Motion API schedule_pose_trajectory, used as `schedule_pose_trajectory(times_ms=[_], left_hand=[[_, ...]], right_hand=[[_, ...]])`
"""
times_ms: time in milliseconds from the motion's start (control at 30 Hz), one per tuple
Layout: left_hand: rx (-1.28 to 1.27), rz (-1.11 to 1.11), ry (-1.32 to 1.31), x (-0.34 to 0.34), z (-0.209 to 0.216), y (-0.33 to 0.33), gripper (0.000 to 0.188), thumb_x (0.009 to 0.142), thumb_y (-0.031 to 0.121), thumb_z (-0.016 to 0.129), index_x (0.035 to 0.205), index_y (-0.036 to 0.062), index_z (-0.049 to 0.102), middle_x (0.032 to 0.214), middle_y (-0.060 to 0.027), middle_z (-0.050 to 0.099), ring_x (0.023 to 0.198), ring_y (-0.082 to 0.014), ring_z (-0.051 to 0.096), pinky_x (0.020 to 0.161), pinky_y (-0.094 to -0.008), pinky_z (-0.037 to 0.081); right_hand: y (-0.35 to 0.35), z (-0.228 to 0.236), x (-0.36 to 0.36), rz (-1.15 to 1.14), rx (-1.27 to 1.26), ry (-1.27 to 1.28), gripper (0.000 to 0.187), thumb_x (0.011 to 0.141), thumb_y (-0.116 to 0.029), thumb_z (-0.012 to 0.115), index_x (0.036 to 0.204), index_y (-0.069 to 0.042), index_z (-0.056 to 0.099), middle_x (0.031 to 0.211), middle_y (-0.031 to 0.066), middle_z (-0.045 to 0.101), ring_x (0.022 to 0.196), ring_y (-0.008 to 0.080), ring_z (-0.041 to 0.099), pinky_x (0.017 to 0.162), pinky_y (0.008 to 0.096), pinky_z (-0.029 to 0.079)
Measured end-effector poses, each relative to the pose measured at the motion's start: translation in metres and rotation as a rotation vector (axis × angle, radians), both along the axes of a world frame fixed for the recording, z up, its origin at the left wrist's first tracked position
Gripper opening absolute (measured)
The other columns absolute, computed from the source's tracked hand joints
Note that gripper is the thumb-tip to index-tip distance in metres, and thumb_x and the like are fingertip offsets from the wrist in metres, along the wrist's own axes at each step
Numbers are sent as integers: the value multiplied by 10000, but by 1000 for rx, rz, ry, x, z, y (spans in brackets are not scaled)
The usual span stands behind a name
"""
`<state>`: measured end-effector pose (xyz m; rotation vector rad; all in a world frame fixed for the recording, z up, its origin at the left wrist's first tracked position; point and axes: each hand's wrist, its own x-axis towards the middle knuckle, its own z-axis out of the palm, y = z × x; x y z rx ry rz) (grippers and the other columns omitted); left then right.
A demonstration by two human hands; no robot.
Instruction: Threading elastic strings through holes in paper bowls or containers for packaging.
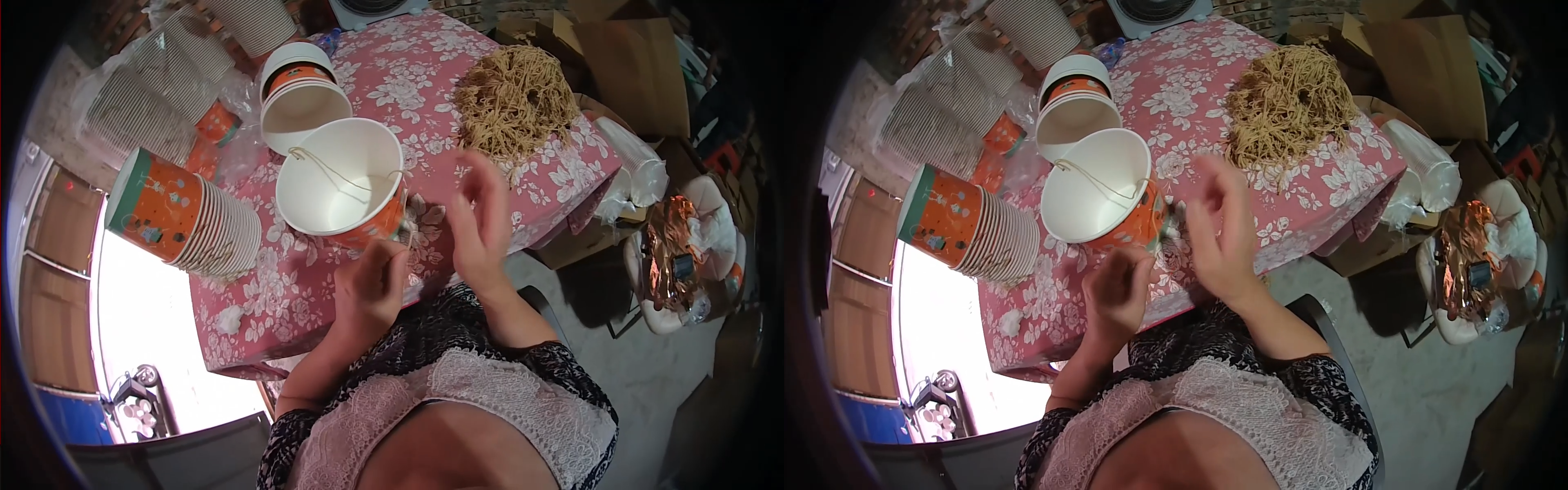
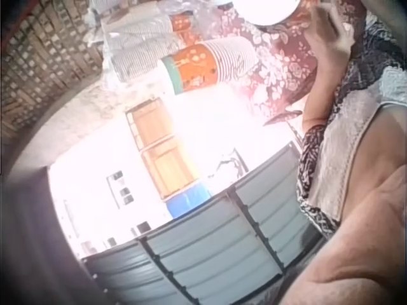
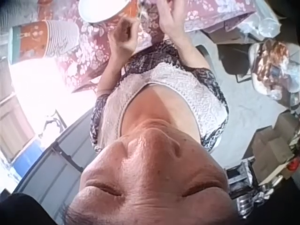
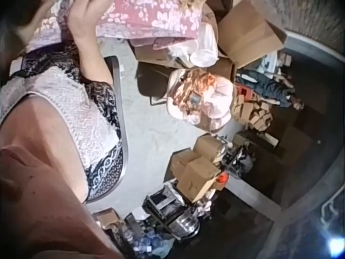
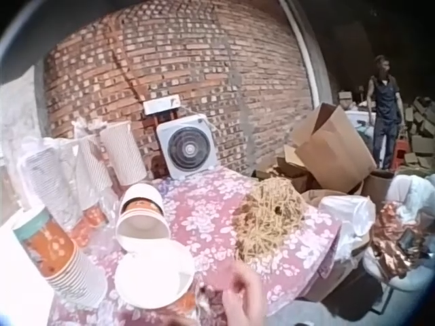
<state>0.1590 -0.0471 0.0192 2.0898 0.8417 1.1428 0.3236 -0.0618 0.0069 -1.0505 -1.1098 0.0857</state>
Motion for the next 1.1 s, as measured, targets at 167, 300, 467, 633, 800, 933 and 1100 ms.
schedule_pose_trajectory(times_ms=[167, 300, 467, 633, 800, 933, 1100], left_hand=[[90, 36, 162, -6, 16, -6, 91, 853, -12, 654, 869, 37, 579, 600, -100, 553, 519, -150, 591, 497, -292, 447], [33, 18, 98, -11, 15, -3, 77, 868, -10, 638, 889, 28, 575, 611, -81, 565, 523, -138, 579, 501, -287, 446], [-343, -66, -254, -13, 10, -4, 105, 968, 95, 577, 915, 6, 559, 673, -46, 593, 522, -75, 522, 496, -225, 415], [-646, -100, -205, -11, 22, -6, 325, 1032, 270, 478, 849, 13, 553, 666, -40, 590, 496, -60, 473, 468, -209, 360], [-704, -183, -227, -7, 15, -4, 331, 1035, 252, 476, 810, 22, 552, 637, -20, 553, 504, -51, 447, 473, -219, 342], [-492, -144, -281, -4, 10, -5, 230, 1017, 143, 500, 827, 17, 535, 640, 7, 504, 578, -47, 449, 522, -216, 351], [-335, -58, -201, -14, -1, -5, 107, 980, 17, 503, 874, 15, 517, 708, -8, 516, 619, -68, 464, 558, -232, 386]], right_hand=[[-18, 1, -4, 533, -216, -254, 207, 938, -87, 534, 1114, 2, 597, 913, 137, 647, 765, 260, 619, 699, 323, 487], [-12, 1, 1, 522, -214, -352, 99, 903, -54, 579, 970, 2, 626, 802, 97, 612, 718, 245, 598, 649, 323, 466], [-9, -1, -1, 481, -130, -174, 42, 865, -4, 600, 905, -13, 607, 790, 101, 549, 691, 226, 570, 622, 314, 446], [-10, 2, -7, 469, -113, -147, 36, 852, 16, 613, 880, -6, 613, 777, 85, 555, 669, 191, 554, 593, 287, 422], [-9, 0, -12, 443, -41, -194, 38, 841, 28, 625, 870, 4, 625, 763, 81, 565, 642, 184, 548, 567, 284, 410], [-10, -4, -14, 435, -42, -238, 37, 844, 23, 628, 875, 3, 625, 754, 86, 556, 646, 195, 553, 574, 292, 419], [-12, 0, -18, 432, -102, -254, 46, 848, 20, 631, 887, -5, 630, 754, 81, 549, 652, 194, 555, 581, 293, 424]])
